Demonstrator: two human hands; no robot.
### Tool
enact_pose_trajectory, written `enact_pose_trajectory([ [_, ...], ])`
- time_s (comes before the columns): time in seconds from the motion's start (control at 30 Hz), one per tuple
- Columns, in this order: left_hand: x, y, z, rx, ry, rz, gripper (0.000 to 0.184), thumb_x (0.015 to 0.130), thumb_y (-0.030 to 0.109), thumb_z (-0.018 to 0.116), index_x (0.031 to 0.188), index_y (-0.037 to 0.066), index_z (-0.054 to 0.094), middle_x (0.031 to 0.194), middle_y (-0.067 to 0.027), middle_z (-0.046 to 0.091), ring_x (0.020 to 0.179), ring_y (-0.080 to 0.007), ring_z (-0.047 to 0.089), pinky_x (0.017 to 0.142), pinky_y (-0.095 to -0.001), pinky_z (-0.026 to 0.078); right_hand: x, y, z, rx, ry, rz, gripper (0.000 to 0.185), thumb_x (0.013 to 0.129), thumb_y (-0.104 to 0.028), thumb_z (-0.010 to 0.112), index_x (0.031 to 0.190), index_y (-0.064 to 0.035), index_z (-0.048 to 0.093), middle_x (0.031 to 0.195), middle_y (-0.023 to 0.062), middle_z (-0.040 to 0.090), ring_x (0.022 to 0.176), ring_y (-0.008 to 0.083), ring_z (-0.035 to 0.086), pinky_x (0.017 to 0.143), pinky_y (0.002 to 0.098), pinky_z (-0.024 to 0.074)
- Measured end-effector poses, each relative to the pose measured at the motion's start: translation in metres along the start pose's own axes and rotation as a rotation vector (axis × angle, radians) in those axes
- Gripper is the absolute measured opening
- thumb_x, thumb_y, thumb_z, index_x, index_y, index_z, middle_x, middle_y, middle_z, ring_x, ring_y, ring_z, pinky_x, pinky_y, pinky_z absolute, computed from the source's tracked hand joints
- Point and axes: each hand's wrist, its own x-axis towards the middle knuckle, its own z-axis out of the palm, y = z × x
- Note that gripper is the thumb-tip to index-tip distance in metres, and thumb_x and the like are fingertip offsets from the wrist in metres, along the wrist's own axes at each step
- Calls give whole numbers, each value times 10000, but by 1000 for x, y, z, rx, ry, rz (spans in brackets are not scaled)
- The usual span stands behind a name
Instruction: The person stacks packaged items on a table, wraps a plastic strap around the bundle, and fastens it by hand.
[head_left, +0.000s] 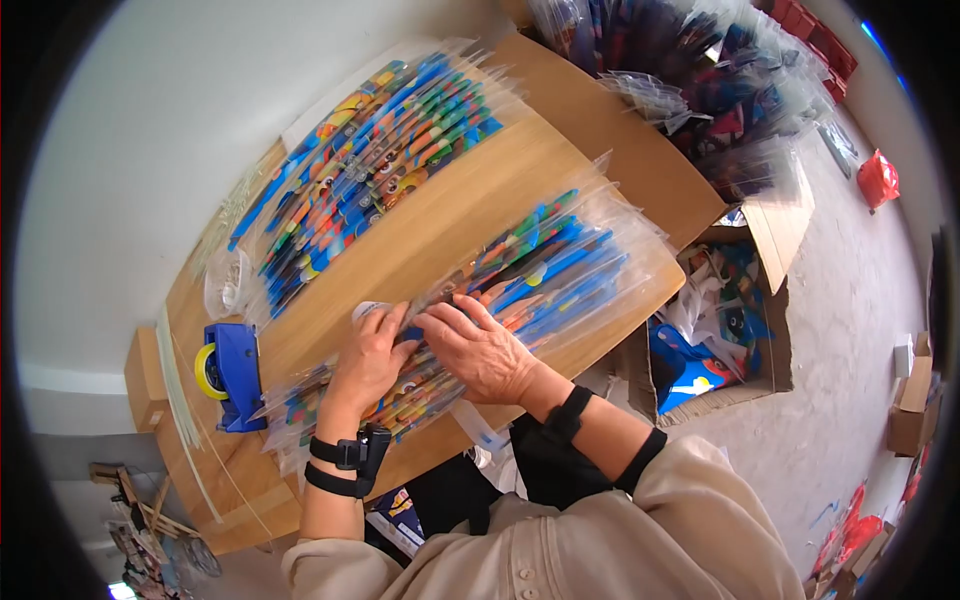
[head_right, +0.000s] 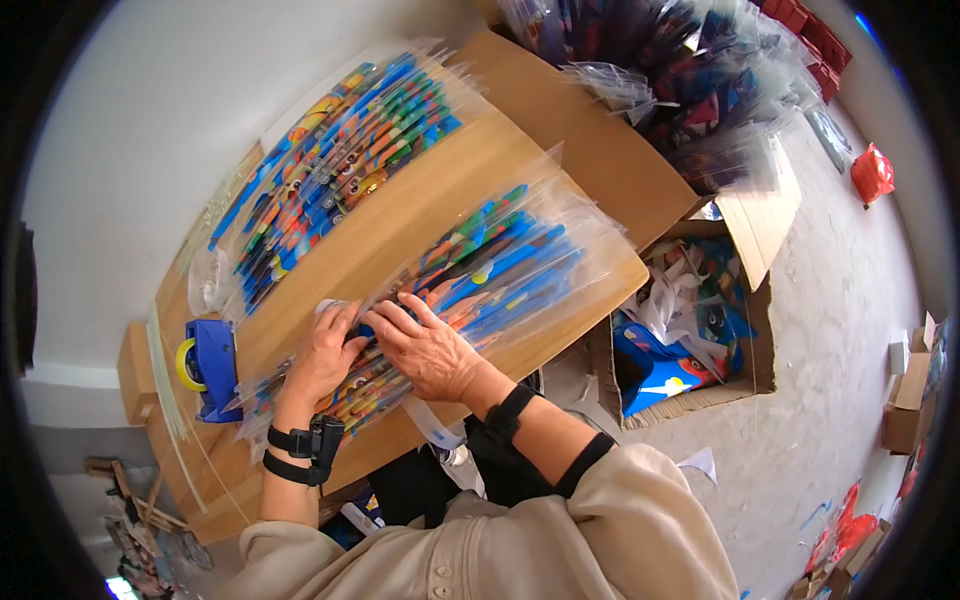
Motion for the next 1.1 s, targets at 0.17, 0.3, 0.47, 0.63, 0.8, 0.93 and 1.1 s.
enact_pose_trajectory([
  [0.17,5,-12,-16,23,-227,67,465,862,246,649,1245,1,551,1196,-238,580,1122,-390,551,938,-436,454,15,1,-2,-4,-31,34,303,604,-174,667,839,1,588,1336,288,470,1316,373,411,1142,581,197],
  [0.3,57,-40,-44,-209,-409,-74,433,864,279,639,1177,-16,594,1093,-259,623,1039,-389,605,886,-442,482,21,6,-2,40,-151,51,472,610,-196,677,1024,2,564,1214,284,547,1213,406,495,1124,544,246],
  [0.47,112,-115,-14,98,58,-101,443,809,161,703,1183,-31,563,1132,-227,602,1068,-375,581,899,-433,470,17,5,-2,54,-135,66,453,620,-185,661,1021,-1,558,1256,293,528,1241,405,476,1133,487,258],
  [0.63,133,-104,0,284,303,-112,566,733,118,772,1221,-17,519,1105,-207,555,1113,-391,518,936,-467,438,14,6,-1,81,-154,92,439,627,-171,650,1023,-10,549,1297,286,510,1269,401,457,1135,479,259],
  [0.8,148,-111,5,340,200,-137,623,775,210,754,1294,-7,489,1276,-211,501,1228,-383,462,1000,-445,419,14,5,-1,87,-152,91,450,631,-182,653,1035,-15,545,1316,293,495,1272,406,452,1132,482,262],
  [0.93,154,-95,-5,297,-27,-403,731,792,308,737,1370,-21,432,1409,-225,416,1309,-385,405,1044,-430,409,13,5,-1,96,-155,95,461,629,-187,656,1042,-15,543,1321,297,489,1276,406,448,1133,484,261],
  [1.1,177,-133,-8,304,8,-241,461,753,174,680,1161,-7,561,1176,-237,579,1130,-410,540,974,-490,436,13,5,1,128,-161,106,477,623,-181,656,1053,-12,537,1331,302,478,1279,415,442,1132,488,264],
])
